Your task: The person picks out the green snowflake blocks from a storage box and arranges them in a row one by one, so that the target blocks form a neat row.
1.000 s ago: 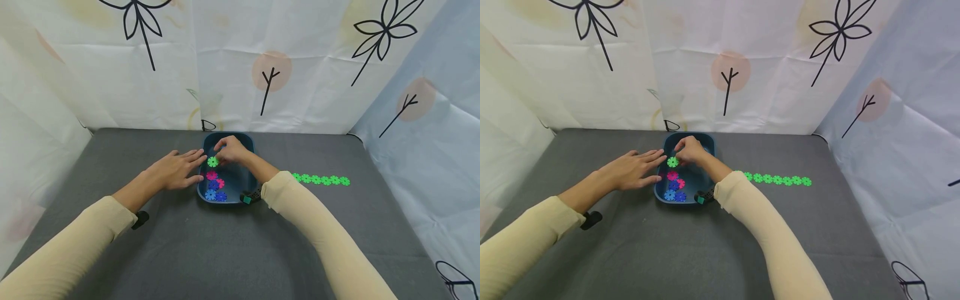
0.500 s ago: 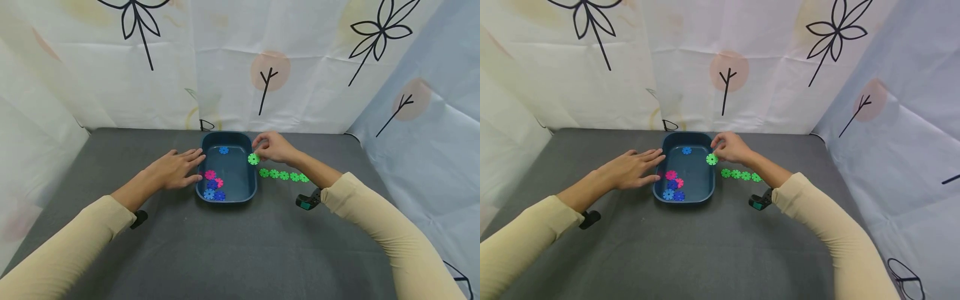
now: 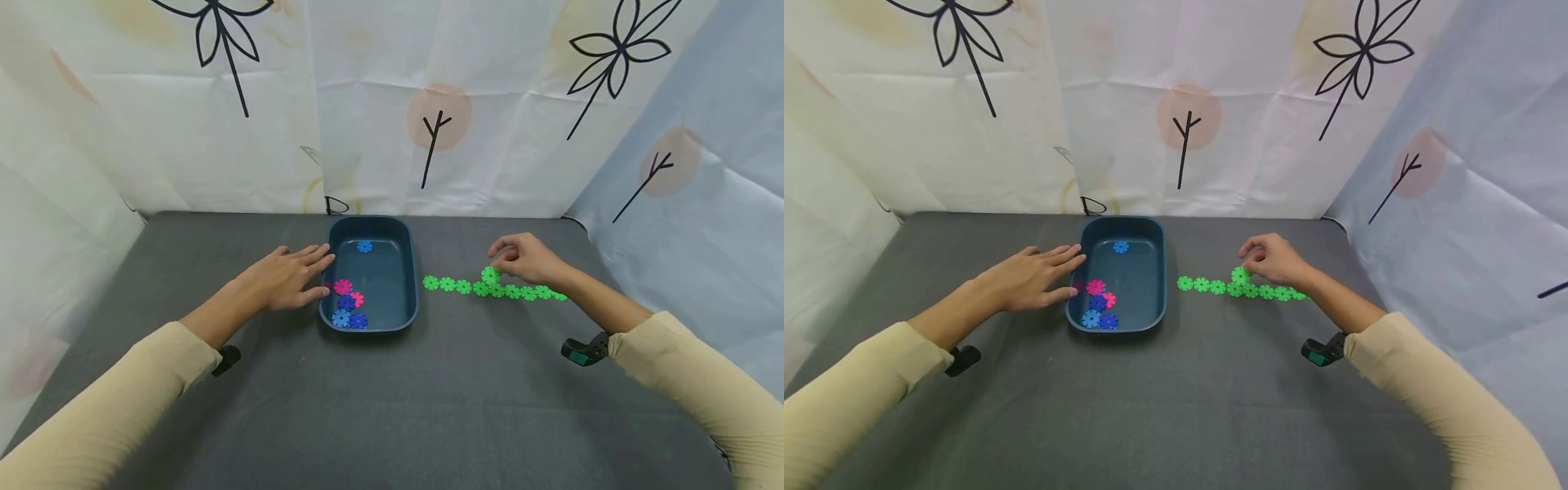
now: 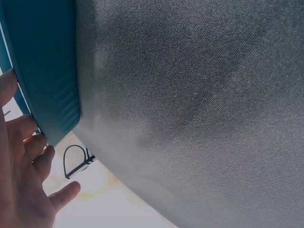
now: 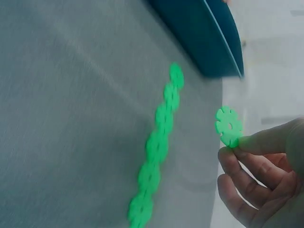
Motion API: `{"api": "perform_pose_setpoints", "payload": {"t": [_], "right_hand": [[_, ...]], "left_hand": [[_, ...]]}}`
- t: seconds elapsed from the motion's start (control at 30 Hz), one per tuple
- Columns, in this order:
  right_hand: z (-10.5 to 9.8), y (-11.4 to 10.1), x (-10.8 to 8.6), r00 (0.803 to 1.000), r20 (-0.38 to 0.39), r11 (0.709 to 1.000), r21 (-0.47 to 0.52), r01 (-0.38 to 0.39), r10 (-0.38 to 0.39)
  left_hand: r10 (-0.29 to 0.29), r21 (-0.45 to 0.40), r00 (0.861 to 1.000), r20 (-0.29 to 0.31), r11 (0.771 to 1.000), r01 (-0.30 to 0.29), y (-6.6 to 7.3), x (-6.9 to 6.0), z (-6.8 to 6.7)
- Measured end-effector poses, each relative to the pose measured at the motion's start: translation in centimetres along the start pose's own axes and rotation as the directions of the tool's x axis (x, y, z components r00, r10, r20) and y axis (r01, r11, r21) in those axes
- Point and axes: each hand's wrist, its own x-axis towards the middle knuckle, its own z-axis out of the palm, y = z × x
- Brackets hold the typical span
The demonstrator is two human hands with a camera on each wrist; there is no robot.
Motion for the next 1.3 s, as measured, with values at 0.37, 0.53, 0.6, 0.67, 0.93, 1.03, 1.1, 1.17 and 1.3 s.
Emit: {"api": "perform_pose_setpoints", "payload": {"t": [0.37, 0.53, 0.6, 0.67, 0.93, 1.03, 1.1, 1.17, 1.3], "right_hand": [[-2.8, 6.1, -2.7, 0.984, -0.137, 0.993, 0.026, -0.112, 0.114], [-3.4, 9.1, -3.8, 0.971, -0.180, 0.985, 0.103, -0.140, 0.157], [-3.6, 10.2, -4.2, 0.966, -0.186, 0.979, 0.129, -0.157, 0.179], [-3.7, 11.2, -4.7, 0.959, -0.195, 0.972, 0.155, -0.176, 0.205], [-4.1, 14.6, -5.9, 0.937, -0.232, 0.955, 0.201, -0.216, 0.261], [-4.3, 15.2, -6.3, 0.931, -0.228, 0.947, 0.220, -0.235, 0.284], [-4.4, 15.5, -6.6, 0.926, -0.229, 0.941, 0.231, -0.249, 0.301], [-4.5, 15.8, -6.7, 0.921, -0.227, 0.937, 0.226, -0.266, 0.316], [-4.3, 15.9, -6.6, 0.919, -0.226, 0.937, 0.212, -0.279, 0.324]], "left_hand": [[0.008, -0.012, 1.000, -0.008, 1.000, -0.008, 0.2, -0.1, -0.1], [0.002, -0.011, 1.000, -0.005, 1.000, -0.002, 0.2, -0.1, 0.0], [0.000, -0.012, 1.000, -0.005, 1.000, 0.000, 0.2, -0.1, 0.0], [-0.002, -0.014, 1.000, -0.007, 1.000, 0.002, 0.2, -0.1, -0.1], [-0.007, -0.021, 1.000, -0.004, 1.000, 0.007, 0.3, -0.1, -0.1], [-0.012, -0.023, 1.000, 0.002, 1.000, 0.012, 0.3, 0.0, -0.1], [-0.015, -0.025, 1.000, 0.007, 1.000, 0.015, 0.3, 0.0, -0.1], [-0.019, -0.026, 1.000, 0.011, 0.999, 0.019, 0.3, 0.0, 0.0], [-0.021, -0.022, 1.000, 0.010, 1.000, 0.021, 0.2, -0.1, 0.0]]}}
